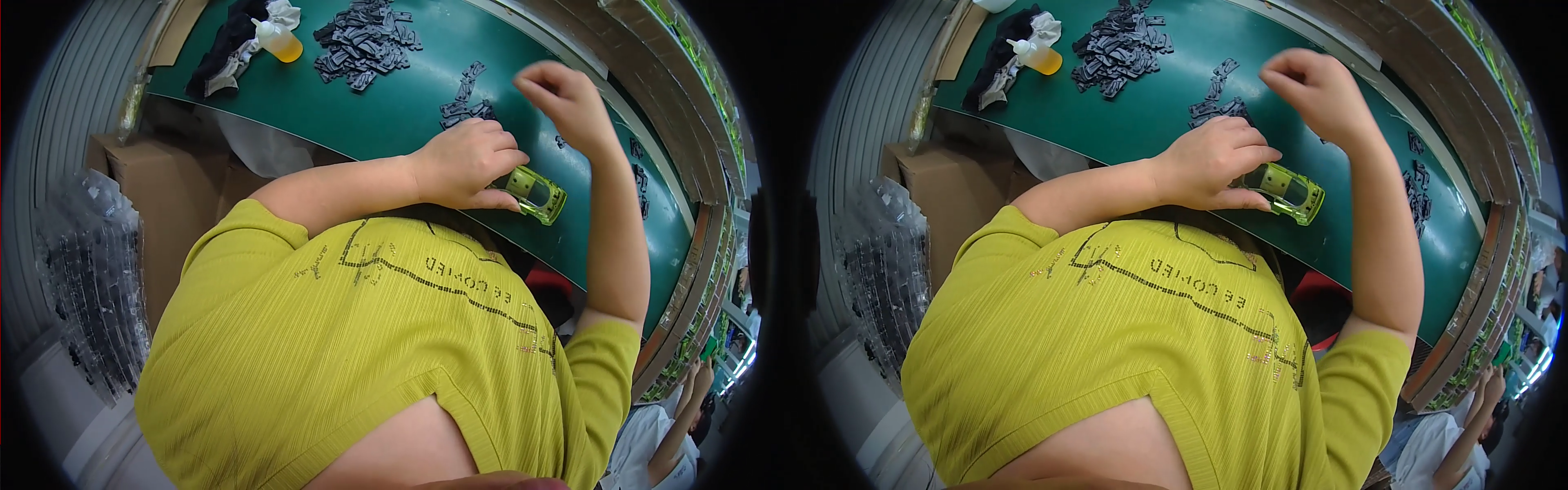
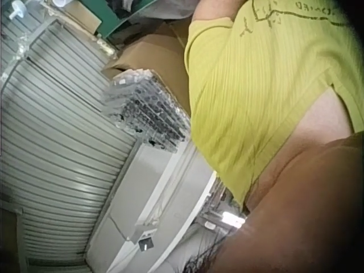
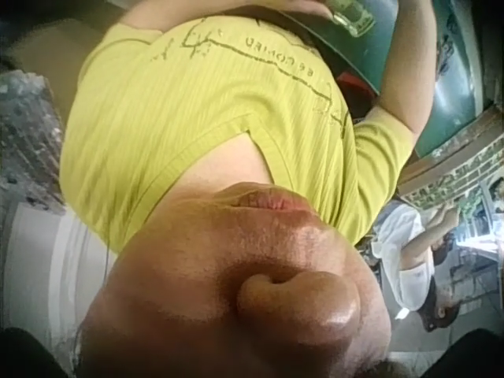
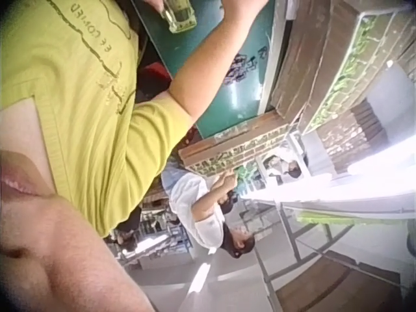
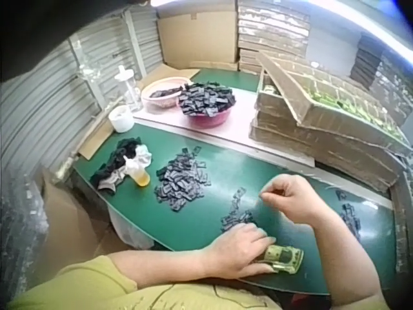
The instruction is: The person assembles model cars by taking car bodies from a tray, attaching plastic pieces onto them by hand, and placing the cars back into the tray.
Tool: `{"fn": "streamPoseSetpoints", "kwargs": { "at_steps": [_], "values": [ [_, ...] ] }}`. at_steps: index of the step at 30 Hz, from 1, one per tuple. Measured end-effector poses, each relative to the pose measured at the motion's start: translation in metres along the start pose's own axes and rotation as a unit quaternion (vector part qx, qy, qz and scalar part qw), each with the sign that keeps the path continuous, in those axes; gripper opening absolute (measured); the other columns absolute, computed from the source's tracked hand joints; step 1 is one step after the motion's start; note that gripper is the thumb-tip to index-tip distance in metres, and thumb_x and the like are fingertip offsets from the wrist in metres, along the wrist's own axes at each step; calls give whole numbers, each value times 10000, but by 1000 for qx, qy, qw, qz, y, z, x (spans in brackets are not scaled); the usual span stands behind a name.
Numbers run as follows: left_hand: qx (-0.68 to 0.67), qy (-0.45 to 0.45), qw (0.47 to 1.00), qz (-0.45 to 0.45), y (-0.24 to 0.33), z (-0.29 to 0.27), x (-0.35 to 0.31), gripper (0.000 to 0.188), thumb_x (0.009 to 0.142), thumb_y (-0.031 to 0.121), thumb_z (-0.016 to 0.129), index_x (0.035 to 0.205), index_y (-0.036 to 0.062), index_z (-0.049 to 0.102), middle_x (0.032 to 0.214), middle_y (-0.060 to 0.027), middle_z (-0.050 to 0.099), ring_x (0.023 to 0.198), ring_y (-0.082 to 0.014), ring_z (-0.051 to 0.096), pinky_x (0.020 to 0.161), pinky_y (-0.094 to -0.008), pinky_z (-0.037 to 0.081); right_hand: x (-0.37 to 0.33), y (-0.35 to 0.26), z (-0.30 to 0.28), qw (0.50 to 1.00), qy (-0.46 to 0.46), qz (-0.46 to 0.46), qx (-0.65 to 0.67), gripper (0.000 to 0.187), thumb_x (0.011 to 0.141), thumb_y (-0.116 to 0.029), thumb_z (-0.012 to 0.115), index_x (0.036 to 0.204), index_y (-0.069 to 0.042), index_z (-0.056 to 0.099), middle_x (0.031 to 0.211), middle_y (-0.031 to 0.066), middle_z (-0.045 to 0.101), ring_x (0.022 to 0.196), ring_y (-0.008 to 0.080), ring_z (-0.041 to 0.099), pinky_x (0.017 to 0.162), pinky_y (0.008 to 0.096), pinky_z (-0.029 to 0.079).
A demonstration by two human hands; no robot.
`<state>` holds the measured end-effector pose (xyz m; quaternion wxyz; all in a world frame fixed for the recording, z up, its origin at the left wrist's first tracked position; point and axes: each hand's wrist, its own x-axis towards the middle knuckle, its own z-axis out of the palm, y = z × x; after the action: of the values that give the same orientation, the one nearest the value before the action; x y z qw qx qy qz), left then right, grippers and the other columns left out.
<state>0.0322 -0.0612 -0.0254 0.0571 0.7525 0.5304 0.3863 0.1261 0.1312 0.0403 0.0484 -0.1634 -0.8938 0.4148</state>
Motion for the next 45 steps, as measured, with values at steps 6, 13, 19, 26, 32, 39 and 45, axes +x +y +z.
{"fn": "streamPoseSetpoints", "kwargs": {
  "at_steps": [6,13,19,26,32,39,45],
  "values": [
    [0,17,1000,-13,5,-11,-5,604,757,424,808,1175,23,637,1053,-115,634,986,-301,585,896,-405,463,55,14,46,981,29,-71,-180,223,871,-115,730,1076,-62,661,1052,85,590,894,202,582,797,324,500],
    [0,-10,1000,-29,4,-15,-10,585,703,237,830,1226,75,622,1130,-107,624,1044,-302,590,927,-419,447,33,15,30,998,15,-8,-68,178,836,-140,760,910,-11,661,787,94,662,723,207,642,675,327,531],
    [-11,10,999,-30,0,-12,-14,591,684,143,824,1236,83,622,1166,-106,628,1083,-307,594,943,-425,461,-74,-29,7,978,152,-15,143,140,841,-62,787,880,-10,664,758,9,654,641,67,612,589,203,501],
    [-10,32,999,-4,1,-8,-14,577,684,92,791,1239,102,633,1184,-93,634,1091,-304,600,950,-422,481,-133,-31,57,982,147,-76,-92,153,776,6,744,907,-45,682,799,96,650,701,281,639,614,349,518],
    [3,36,999,-6,3,-9,-13,579,672,108,799,1229,105,641,1175,-85,638,1089,-296,604,945,-417,483,-124,-21,67,960,179,-140,-163,139,780,6,721,901,-55,692,810,85,655,731,282,653,645,380,523],
    [9,31,999,1,3,-10,-13,579,667,124,806,1224,115,649,1167,-76,643,1082,-283,609,932,-408,483,-127,-27,66,961,145,-111,-208,135,757,-4,709,876,-66,704,776,74,629,717,281,644,628,385,518],
    [3,32,999,0,2,-10,-12,571,666,126,806,1217,117,654,1162,-75,644,1079,-279,610,931,-409,479,-125,-26,65,964,126,-108,-207,142,761,4,694,886,-62,709,789,80,635,734,293,648,639,394,522]
  ]
}}
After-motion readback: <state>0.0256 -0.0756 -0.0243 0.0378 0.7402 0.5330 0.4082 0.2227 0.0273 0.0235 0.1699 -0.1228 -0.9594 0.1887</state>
